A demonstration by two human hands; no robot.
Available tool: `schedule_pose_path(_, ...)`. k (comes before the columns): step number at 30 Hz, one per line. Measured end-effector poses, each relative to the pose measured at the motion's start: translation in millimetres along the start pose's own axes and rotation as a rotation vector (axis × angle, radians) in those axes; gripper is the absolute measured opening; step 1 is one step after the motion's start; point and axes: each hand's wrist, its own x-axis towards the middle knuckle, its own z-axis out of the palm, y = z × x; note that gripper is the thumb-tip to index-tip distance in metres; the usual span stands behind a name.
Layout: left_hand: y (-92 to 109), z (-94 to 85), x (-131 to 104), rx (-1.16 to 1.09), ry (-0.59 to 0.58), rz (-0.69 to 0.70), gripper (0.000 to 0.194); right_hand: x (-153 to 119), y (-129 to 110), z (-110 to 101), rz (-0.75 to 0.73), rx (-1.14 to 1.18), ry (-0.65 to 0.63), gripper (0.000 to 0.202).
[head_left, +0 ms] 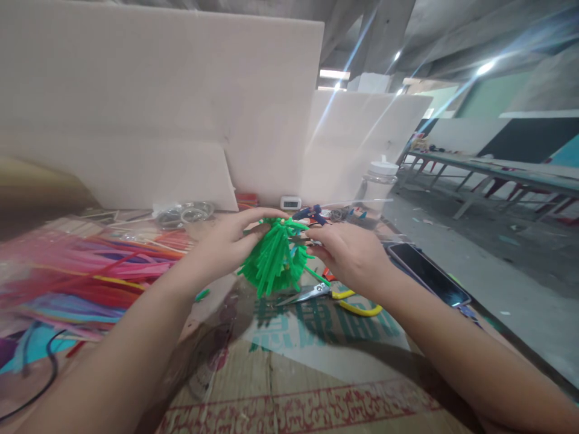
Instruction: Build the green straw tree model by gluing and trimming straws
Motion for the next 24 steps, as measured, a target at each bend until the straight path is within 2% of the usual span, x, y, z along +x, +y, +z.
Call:
schedule_pose_path(6,-0.2,0.0,-0.7,0.02,-0.013,0.024,0.032,-2.2,3.3,4.5,-0.02,0.018,0.013,0.023)
schedule_pose_path(15,-1.0,2.3,-1.6,0.008,-0.012,0.066,0.034,-1.8,5.4,5.2,-0.13,0.012,0.052,0.017)
schedule_pose_path(24,-1.4,2.2,-1.4,0.026,-0.004,0.075,0.031,-2.1,5.0,5.7,-0.093,0.023,0.026,0.019)
